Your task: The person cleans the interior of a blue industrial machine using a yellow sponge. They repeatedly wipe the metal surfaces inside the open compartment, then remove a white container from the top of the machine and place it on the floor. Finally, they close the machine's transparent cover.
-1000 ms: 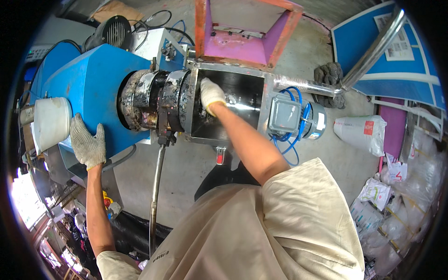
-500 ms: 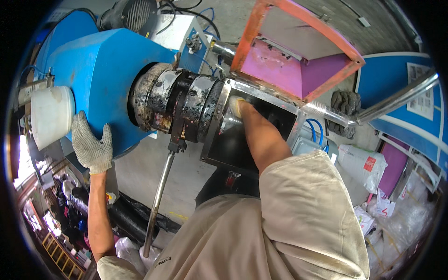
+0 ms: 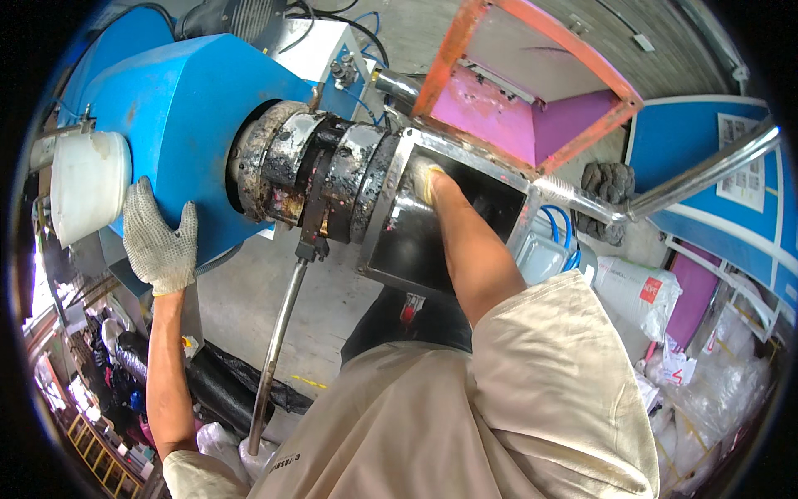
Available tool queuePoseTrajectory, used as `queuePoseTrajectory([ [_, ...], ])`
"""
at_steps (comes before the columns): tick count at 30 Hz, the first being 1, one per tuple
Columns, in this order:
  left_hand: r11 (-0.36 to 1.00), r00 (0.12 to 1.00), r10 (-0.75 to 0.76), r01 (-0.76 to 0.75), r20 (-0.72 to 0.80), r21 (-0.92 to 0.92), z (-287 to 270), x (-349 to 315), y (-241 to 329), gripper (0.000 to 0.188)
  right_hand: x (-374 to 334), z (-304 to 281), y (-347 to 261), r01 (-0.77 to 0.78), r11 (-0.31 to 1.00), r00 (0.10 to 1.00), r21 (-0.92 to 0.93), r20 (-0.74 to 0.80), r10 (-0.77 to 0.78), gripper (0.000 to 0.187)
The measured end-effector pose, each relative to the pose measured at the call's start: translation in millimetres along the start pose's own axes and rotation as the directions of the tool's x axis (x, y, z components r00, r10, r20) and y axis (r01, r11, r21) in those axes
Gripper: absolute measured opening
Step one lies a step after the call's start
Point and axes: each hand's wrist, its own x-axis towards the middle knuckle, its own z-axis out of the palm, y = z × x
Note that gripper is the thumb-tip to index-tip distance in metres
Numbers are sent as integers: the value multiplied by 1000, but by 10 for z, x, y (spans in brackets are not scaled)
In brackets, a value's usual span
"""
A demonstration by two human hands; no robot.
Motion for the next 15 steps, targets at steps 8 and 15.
queuePoseTrajectory([
  [8, 1000, 1000, 20, -20, -9, -5, 4, -45, 9, 81, -982, 409, -135, 406, 544, 763, -735, -55, -644, 49],
  [15, 999, 999, 48, -48, -17, 4, -4, -120, -28, 79, -2088, 861, 50, 357, 562, 792, -746, -77, -605, 48],
])
